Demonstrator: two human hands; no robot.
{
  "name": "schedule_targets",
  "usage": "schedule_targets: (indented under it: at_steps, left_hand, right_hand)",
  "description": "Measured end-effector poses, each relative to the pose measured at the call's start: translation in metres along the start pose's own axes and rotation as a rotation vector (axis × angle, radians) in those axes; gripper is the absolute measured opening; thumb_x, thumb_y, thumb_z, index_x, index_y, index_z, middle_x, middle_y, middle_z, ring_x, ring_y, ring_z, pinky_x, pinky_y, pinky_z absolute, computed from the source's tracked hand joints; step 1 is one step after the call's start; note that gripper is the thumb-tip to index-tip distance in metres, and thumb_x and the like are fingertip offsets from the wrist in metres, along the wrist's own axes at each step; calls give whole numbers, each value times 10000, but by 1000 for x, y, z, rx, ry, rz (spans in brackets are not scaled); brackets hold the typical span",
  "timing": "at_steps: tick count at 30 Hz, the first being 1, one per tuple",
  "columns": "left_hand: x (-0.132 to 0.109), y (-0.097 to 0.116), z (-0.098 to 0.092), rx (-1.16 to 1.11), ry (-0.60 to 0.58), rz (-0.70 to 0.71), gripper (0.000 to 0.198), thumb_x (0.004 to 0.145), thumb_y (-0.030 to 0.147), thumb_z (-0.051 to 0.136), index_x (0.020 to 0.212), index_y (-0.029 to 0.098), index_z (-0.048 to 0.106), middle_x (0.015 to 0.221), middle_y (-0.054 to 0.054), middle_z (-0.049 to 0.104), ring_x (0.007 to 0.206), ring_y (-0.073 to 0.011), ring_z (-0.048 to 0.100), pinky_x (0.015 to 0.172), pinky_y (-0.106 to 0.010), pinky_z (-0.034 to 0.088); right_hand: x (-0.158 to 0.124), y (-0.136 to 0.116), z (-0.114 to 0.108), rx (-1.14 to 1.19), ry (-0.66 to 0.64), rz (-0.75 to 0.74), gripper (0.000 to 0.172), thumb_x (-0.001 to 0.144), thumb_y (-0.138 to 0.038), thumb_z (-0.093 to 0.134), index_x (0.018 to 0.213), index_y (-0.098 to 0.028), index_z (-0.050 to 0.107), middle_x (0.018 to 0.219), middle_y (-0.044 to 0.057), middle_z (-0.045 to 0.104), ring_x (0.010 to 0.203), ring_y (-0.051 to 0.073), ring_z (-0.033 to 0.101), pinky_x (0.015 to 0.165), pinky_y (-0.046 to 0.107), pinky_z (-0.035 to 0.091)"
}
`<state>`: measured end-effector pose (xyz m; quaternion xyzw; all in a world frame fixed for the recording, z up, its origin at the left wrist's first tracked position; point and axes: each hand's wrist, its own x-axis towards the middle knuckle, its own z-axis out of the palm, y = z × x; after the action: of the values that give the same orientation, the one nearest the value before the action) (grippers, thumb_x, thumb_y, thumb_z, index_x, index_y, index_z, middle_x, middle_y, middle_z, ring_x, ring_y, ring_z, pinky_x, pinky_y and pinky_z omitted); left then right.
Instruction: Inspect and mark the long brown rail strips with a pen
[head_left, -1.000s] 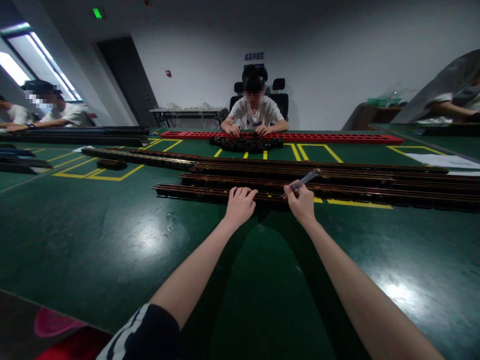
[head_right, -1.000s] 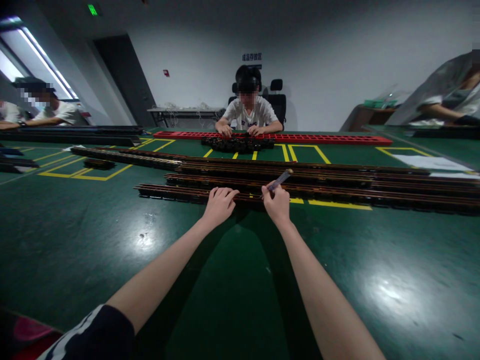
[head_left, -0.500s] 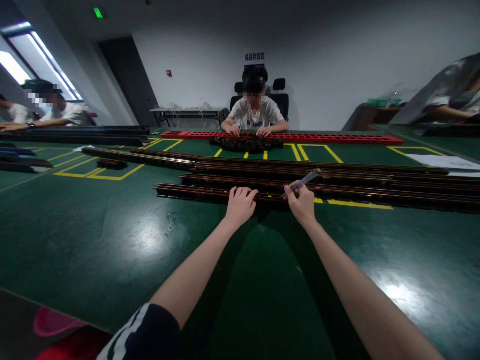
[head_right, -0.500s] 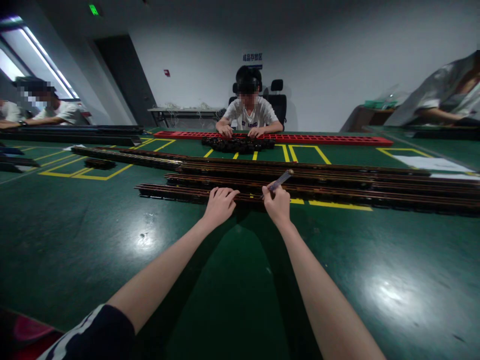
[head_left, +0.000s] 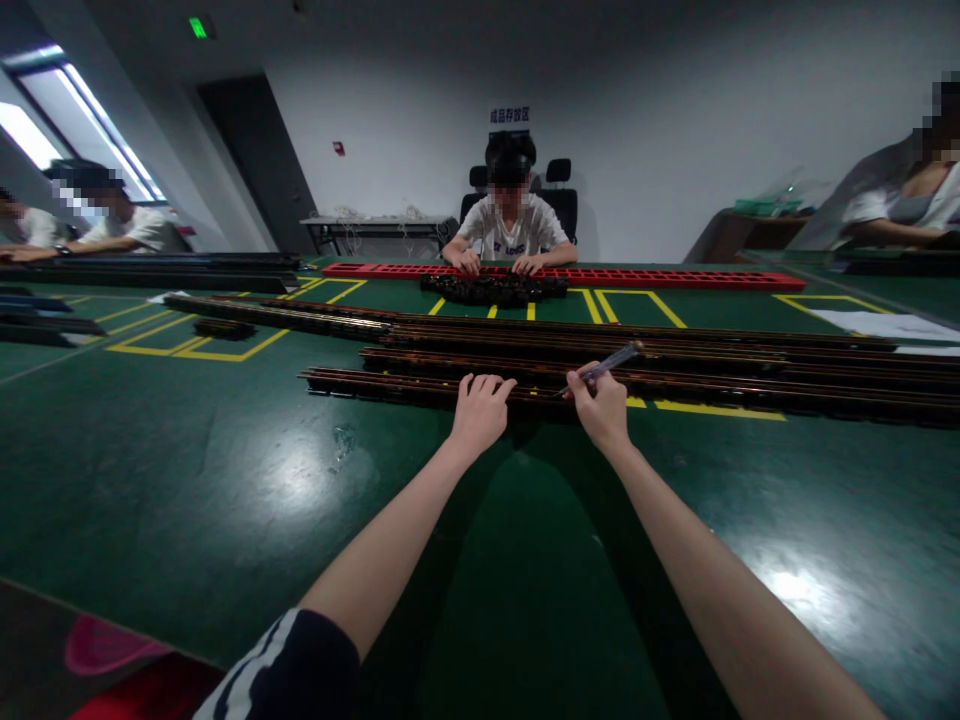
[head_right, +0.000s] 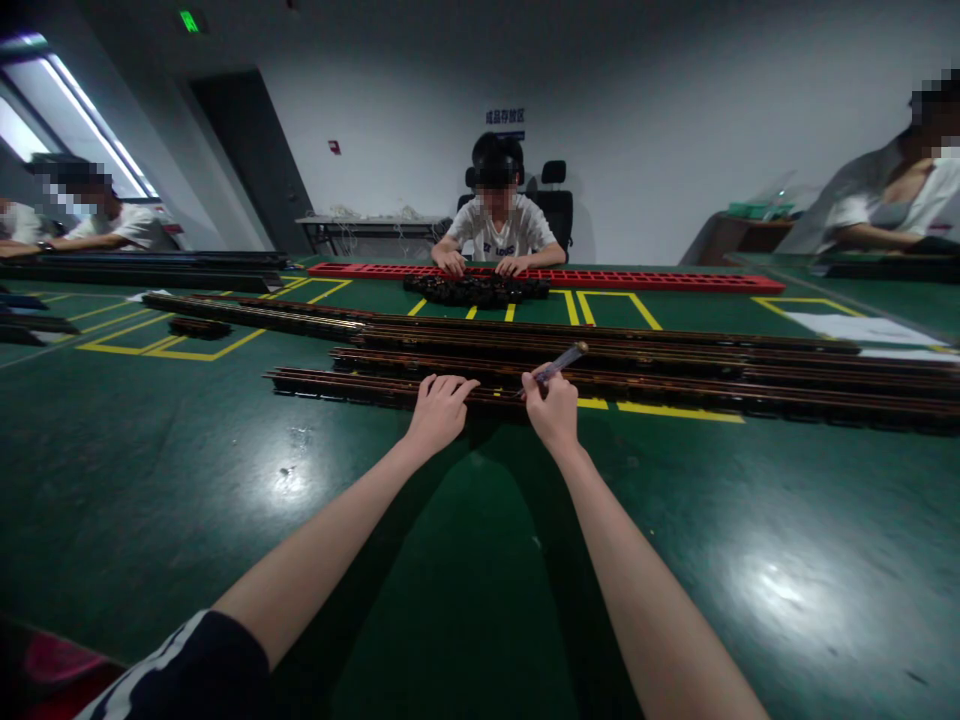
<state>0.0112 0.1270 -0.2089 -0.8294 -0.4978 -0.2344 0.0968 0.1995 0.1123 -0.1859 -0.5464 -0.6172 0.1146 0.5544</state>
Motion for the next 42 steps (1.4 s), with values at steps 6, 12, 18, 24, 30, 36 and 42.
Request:
schedule_targets:
  at_steps: [6, 12, 18, 24, 30, 36, 42]
  left_hand:
    - [1, 1, -2, -7, -13, -9, 468, 835, 32, 392, 1228, 192, 589, 1194, -83, 637, 1169, -232, 532, 1096, -488, 314]
    - [1, 2, -3, 4, 2, -12, 448, 835, 41, 400, 1200, 206, 602, 1168, -73, 650, 1152, -232, 541, 1090, -477, 324]
    - [1, 1, -2, 27, 16, -41, 443, 817, 24, 395, 1164, 196, 610, 1160, -74, 650, 1154, -235, 538, 1088, -460, 318]
    - [1, -1, -1, 0, 12, -45, 442, 826, 36, 383, 1190, 175, 593, 1191, -82, 638, 1165, -221, 532, 1096, -447, 308]
    - [1, -1, -3, -62, -30, -14, 395, 866, 211, 447, 1242, 208, 566, 1232, -76, 625, 1188, -229, 521, 1111, -475, 280]
    - [2, 0, -4, -36, -38, -9, 377, 883, 378, 498, 1216, 219, 574, 1204, -77, 636, 1150, -247, 539, 1088, -480, 302]
    - [3, 1, -5, -15, -44, -1, 384, 902, 437, 494, 1196, 204, 575, 1189, -81, 636, 1133, -254, 540, 1074, -470, 304]
  right_hand:
    - [1, 4, -1, -28, 22, 2, 322, 820, -520, 487, 714, -217, 521, 573, 67, 648, 528, 232, 624, 550, 343, 477]
    - [0, 7, 0, -58, -15, -1, 314, 824, -512, 478, 745, -212, 526, 614, 84, 659, 539, 241, 627, 537, 343, 464]
    - [-1, 2, 2, -19, -50, -3, 364, 820, -568, 486, 731, -216, 522, 605, 76, 658, 534, 233, 626, 519, 332, 462]
    - [-2, -4, 3, 28, -74, 9, 432, 798, -642, 488, 712, -220, 517, 601, 76, 651, 536, 233, 622, 506, 336, 465]
    - [-2, -6, 3, 27, -52, 8, 473, 779, -688, 483, 708, -221, 521, 591, 74, 650, 557, 243, 639, 540, 357, 493]
    - [-2, -3, 2, 10, -50, 9, 440, 796, -654, 490, 720, -221, 525, 596, 73, 659, 567, 239, 643, 559, 352, 496]
    - [-2, -2, 2, 18, -58, 13, 413, 803, -625, 490, 722, -221, 519, 615, 82, 669, 574, 241, 645, 570, 352, 493]
